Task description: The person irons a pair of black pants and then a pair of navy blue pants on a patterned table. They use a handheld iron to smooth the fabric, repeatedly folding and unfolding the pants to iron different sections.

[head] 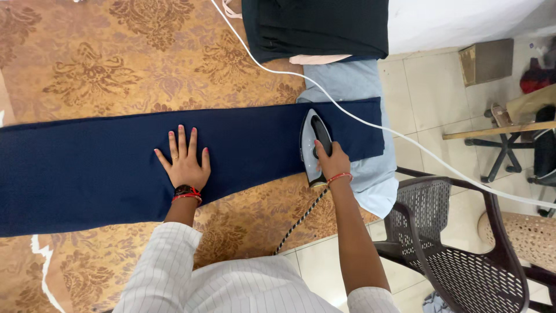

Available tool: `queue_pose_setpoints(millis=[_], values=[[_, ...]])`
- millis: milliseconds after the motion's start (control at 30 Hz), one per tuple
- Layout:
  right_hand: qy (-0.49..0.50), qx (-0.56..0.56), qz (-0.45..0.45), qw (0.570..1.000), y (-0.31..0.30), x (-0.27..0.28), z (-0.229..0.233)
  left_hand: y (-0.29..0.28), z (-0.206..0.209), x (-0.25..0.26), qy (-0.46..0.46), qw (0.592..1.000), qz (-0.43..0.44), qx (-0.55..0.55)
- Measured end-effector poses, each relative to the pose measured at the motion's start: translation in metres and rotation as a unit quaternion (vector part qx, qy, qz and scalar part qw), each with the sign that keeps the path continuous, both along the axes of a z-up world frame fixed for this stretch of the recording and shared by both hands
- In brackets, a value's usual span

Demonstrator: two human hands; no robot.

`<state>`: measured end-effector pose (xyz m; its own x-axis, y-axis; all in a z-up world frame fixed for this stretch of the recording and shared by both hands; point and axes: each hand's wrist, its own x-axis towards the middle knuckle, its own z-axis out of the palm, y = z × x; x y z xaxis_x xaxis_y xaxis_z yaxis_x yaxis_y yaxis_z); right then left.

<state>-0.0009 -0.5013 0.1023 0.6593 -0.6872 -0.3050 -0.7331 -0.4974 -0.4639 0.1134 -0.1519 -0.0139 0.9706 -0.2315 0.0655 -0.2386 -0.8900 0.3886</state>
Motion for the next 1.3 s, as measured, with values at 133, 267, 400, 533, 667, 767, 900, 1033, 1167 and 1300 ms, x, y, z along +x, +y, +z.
queue_pose_setpoints(millis=[133, 267, 400, 533, 667, 767, 900, 1033, 1167, 1300], values=[[-0.007, 0.016, -0.030, 0.999, -0.025, -0.015, -0.007, 0.002, 0.003, 0.000, 0.002, 1.000, -0.002, 0.003], [-0.018, -0.063, -0.054, 0.996, -0.081, -0.025, -0.014, 0.000, 0.002, -0.001, 0.008, 1.000, -0.002, 0.000], [-0.038, -0.020, -0.138, 0.990, -0.144, -0.035, -0.017, 0.000, 0.002, -0.001, 0.007, 1.000, -0.003, 0.003], [-0.054, -0.004, -0.193, 0.980, -0.177, -0.029, -0.017, -0.001, 0.001, -0.001, 0.004, 1.000, -0.001, -0.002], [-0.102, 0.044, -0.196, 0.974, -0.172, -0.031, -0.001, 0.001, 0.002, -0.004, 0.000, 1.000, -0.003, -0.006], [-0.056, 0.046, -0.066, 0.995, -0.144, -0.051, 0.016, -0.004, 0.002, 0.006, -0.004, 1.000, -0.001, -0.002], [0.020, 0.137, 0.141, 0.980, -0.079, -0.089, 0.028, 0.001, -0.001, -0.004, 0.008, 1.000, -0.004, -0.001], [0.146, 0.199, 0.175, 0.953, -0.008, -0.098, 0.035, -0.001, 0.001, 0.001, 0.009, 1.000, -0.004, 0.003], [0.194, 0.208, 0.165, 0.945, 0.032, -0.102, 0.036, 0.001, 0.000, -0.002, 0.005, 1.000, -0.004, 0.007], [0.166, 0.164, 0.228, 0.945, 0.028, -0.112, 0.017, 0.000, -0.001, -0.002, 0.004, 1.000, -0.006, 0.006]])
